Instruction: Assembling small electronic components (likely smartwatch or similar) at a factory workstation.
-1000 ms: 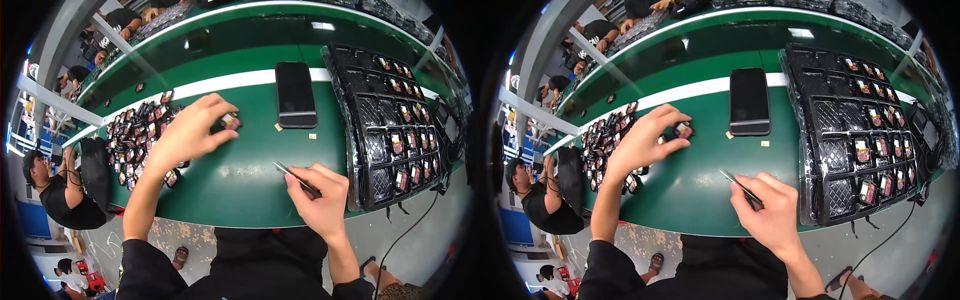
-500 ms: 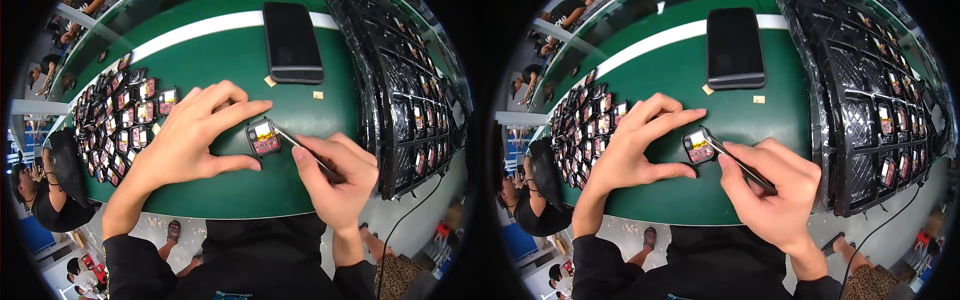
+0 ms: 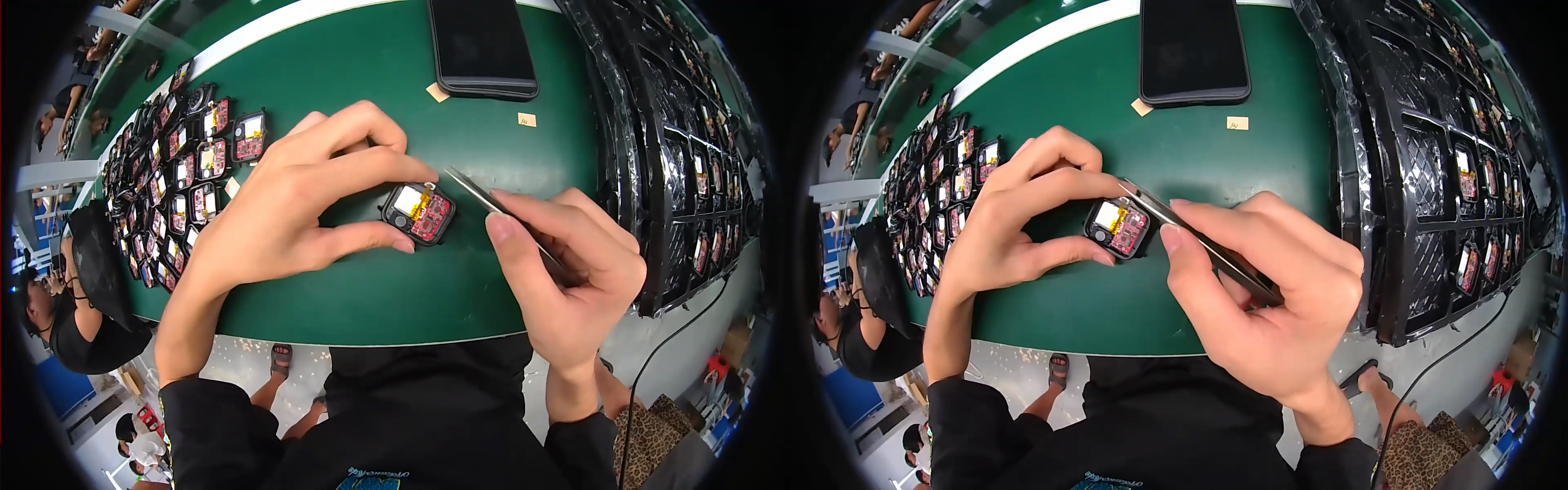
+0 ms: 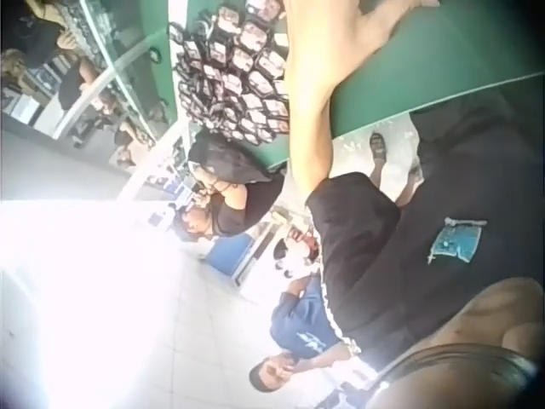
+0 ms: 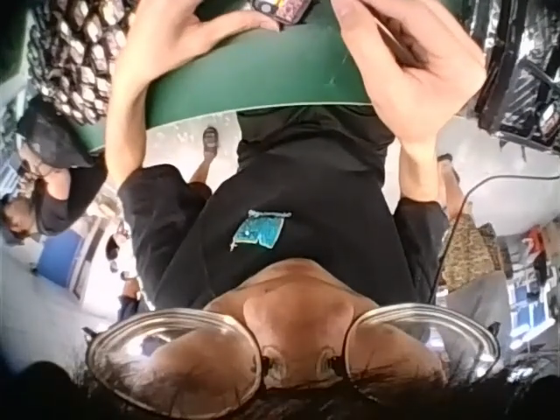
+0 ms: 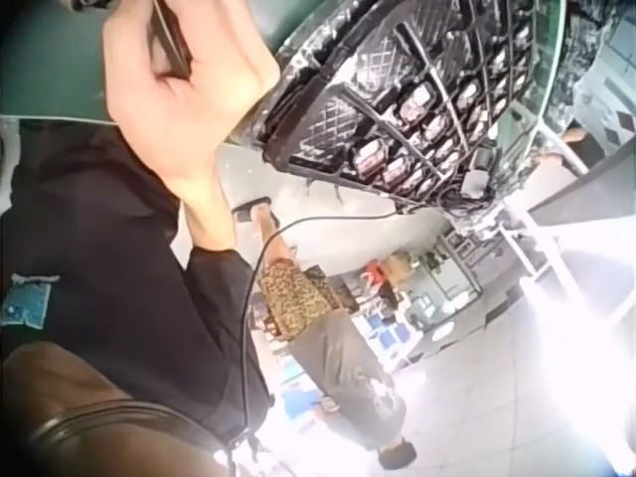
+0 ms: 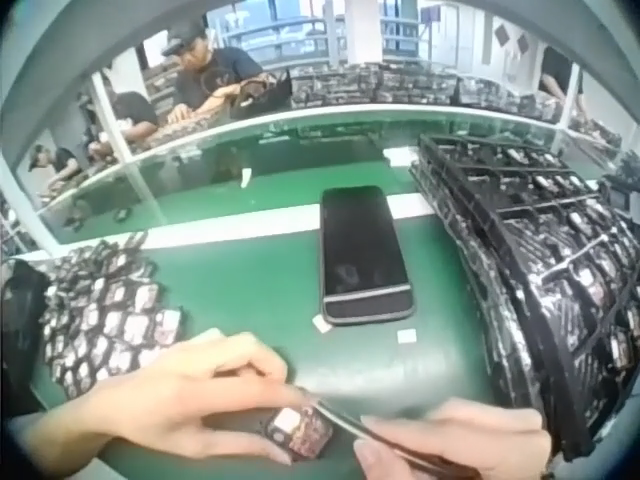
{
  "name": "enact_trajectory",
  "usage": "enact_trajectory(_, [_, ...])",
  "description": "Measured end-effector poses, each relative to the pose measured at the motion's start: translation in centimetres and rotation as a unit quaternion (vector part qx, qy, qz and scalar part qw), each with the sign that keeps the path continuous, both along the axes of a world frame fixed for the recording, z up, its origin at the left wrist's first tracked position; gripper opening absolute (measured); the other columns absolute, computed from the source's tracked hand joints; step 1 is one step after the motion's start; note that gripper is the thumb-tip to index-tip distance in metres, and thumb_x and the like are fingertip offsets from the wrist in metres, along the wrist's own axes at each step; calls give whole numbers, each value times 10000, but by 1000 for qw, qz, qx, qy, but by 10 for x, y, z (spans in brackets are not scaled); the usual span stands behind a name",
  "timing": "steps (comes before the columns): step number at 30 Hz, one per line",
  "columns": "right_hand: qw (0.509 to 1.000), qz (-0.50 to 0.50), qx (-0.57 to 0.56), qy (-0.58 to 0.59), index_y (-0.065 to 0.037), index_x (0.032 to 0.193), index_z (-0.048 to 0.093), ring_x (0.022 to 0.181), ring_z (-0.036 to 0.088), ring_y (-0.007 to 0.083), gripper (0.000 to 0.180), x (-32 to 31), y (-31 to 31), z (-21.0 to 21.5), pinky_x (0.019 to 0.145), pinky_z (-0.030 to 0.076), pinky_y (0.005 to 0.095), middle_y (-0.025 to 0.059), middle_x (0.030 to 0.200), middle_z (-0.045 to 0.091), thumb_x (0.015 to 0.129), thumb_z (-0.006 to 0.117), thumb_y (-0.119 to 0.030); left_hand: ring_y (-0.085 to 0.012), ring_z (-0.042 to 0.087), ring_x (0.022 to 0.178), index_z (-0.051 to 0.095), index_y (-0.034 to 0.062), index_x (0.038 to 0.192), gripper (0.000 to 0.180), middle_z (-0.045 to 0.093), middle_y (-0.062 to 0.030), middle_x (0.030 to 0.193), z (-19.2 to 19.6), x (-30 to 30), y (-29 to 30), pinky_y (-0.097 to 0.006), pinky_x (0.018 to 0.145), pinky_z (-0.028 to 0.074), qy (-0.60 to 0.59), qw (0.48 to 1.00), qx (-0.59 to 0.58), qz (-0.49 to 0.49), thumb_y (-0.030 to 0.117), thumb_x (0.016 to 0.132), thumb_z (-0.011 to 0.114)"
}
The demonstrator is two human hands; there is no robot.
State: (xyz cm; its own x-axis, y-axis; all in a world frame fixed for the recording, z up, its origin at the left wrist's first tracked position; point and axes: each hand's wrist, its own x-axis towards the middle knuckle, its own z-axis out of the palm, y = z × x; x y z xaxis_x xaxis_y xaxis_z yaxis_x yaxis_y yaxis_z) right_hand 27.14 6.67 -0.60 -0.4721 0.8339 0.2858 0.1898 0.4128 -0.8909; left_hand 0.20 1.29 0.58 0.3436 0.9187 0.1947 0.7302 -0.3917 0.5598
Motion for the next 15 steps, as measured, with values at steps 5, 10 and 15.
enact_trajectory(5, [999,16,-25,16,65,1083,839,635,544,39,197,4,2,0,567,352,212,27,784,670,894,817,117,-248,687,949,820,6,1202,620,740,-89,1067,5,4,-2,-361,847,489,-14,1000,-14,-7,298,685,998])
enact_trajectory(10, [999,46,-9,-17,63,1002,842,595,520,48,168,0,4,-1,541,330,227,35,715,652,840,828,107,-189,652,824,846,-14,1184,680,760,-67,967,0,-1,-2,-322,763,424,-23,1000,-13,-3,355,639,1018])
enact_trajectory(15, [998,52,29,-34,51,969,843,557,504,60,177,-4,5,-4,514,313,240,28,678,636,803,819,109,-142,579,769,851,-11,1183,683,758,-49,961,-3,-3,0,-306,660,356,-20,1000,-17,-5,373,642,1012])
